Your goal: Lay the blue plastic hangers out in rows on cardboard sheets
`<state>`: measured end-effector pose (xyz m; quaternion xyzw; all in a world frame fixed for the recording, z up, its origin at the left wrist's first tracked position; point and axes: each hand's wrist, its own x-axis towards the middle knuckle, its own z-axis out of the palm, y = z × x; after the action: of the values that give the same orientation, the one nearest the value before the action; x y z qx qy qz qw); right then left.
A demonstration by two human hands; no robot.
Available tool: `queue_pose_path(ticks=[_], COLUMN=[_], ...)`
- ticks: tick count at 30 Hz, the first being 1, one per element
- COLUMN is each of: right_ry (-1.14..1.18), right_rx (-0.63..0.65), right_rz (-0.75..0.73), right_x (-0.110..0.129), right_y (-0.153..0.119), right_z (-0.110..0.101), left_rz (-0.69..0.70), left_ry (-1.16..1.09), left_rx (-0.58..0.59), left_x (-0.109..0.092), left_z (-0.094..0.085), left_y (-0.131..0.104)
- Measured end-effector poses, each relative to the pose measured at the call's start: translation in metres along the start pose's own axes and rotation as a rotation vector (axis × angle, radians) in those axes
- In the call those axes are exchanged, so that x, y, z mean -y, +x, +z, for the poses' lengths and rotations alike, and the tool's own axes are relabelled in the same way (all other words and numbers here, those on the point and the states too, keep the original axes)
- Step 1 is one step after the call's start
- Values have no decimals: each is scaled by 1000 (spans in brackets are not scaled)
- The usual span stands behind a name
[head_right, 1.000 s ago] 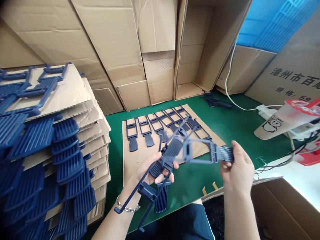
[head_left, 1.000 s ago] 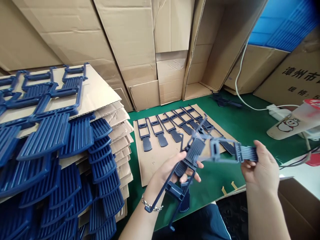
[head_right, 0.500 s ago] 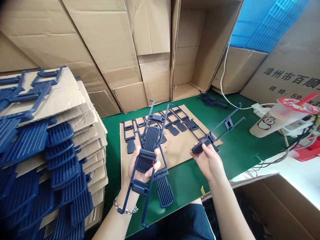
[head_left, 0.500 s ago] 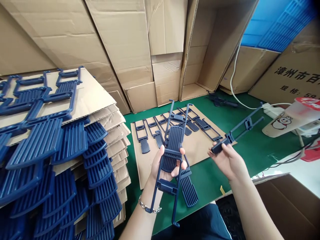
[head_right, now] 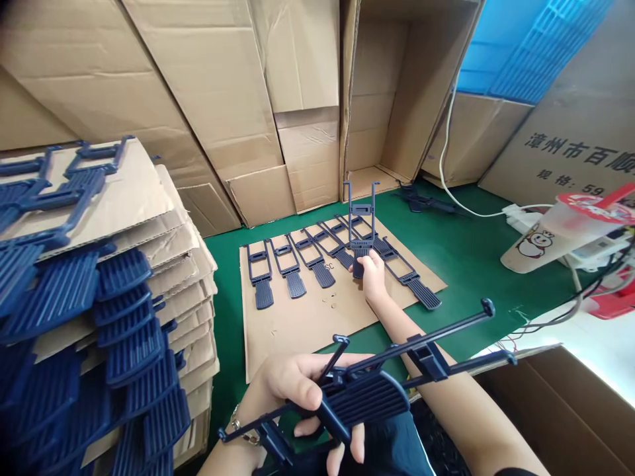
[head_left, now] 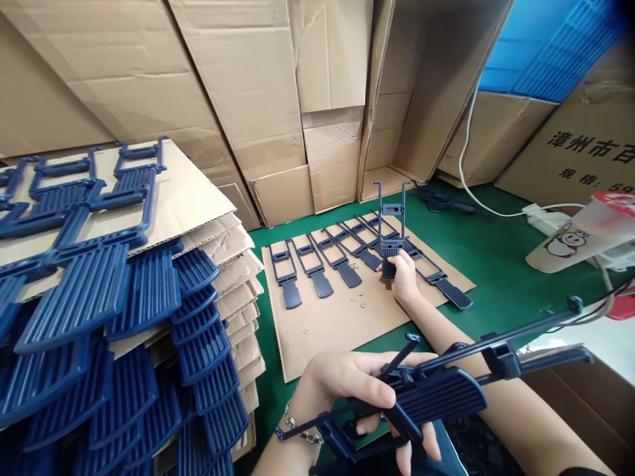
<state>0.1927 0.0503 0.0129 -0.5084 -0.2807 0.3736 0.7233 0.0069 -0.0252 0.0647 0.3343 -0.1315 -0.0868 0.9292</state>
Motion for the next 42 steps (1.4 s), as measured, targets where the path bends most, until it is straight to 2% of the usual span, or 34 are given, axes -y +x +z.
queue_pose_path(ticks=[8, 16, 19, 23, 26, 36, 40, 42], right_ry=[-29, -156, -227, -311, -349, -353, -321, -410], right_rx=[32, 4, -29, -33, 1, 41, -47, -97], right_rz=[36, 108, 153, 211, 231, 207, 131, 78], right_x=[-2, 16, 18, 15, 15, 21, 32, 41], right_y=[-4, 10, 16, 16, 12, 4, 2, -5], right_z=[-1, -17, -23, -23, -19, -14, -28, -42], left_rz=[47, 24, 33, 42, 30, 19, 34, 47], left_ry=[-82, -40, -33, -27, -15, -69, -105, -122], left_rx=[-39, -38, -69, -117, -100, -70, -42, -57], left_x=[-10, -5, -3, -4, -5, -8, -4, -1], left_z=[15, 8, 8, 10, 11, 12, 8, 7], left_y=[0, -2, -5, -6, -4, 1, -1, -2])
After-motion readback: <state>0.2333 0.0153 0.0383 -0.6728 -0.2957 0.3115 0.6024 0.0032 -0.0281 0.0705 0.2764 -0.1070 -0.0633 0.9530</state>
